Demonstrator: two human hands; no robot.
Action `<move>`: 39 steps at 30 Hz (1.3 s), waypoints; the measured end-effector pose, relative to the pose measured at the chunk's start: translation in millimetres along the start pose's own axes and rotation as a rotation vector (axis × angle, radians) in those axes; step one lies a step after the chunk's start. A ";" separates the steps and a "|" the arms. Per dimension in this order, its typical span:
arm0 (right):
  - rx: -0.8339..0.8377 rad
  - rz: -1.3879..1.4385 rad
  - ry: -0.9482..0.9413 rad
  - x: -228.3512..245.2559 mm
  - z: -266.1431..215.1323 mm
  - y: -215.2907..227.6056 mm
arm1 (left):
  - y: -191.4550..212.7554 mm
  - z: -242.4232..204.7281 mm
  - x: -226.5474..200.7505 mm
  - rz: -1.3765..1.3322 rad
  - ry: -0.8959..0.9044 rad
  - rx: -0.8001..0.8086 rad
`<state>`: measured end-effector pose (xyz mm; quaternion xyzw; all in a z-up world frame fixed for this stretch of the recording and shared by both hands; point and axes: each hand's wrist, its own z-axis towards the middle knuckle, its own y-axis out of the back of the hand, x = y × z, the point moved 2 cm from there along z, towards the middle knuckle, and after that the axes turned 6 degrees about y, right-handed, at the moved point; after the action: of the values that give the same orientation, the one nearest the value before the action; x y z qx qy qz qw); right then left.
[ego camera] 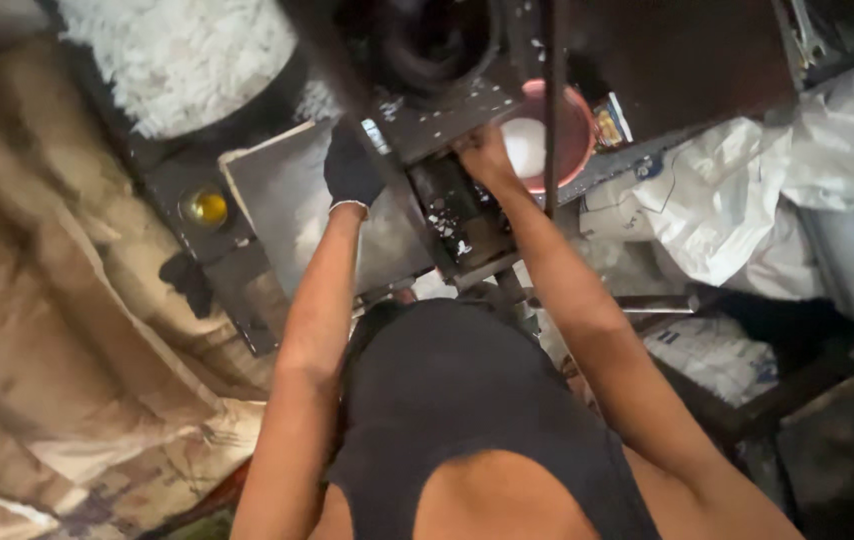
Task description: The person operates a manual machine by turning a crank with their right hand while using their left hand to place and adjust small rectangular objects on a metal plate. The person repeatedly cycles the crank and handles the objects, moving them between the plate and a nearby container.
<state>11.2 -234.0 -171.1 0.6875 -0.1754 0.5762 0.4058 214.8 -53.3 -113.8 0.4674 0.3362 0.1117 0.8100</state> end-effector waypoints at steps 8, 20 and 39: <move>-0.259 0.016 0.263 135.6 -93.4 45.8 | 133.0 -61.8 0.1 -0.121 0.485 0.060; 0.360 -0.174 0.361 205.2 -157.9 -105.3 | 140.0 -182.5 74.7 -0.950 0.991 0.091; 0.335 -0.112 0.160 160.3 -169.2 -124.9 | 140.8 -198.3 22.2 -0.555 0.513 0.475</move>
<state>33.9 7.0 -64.6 0.7062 -0.0055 0.6265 0.3297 121.5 168.8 -73.2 0.4896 0.6554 -0.0780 0.5697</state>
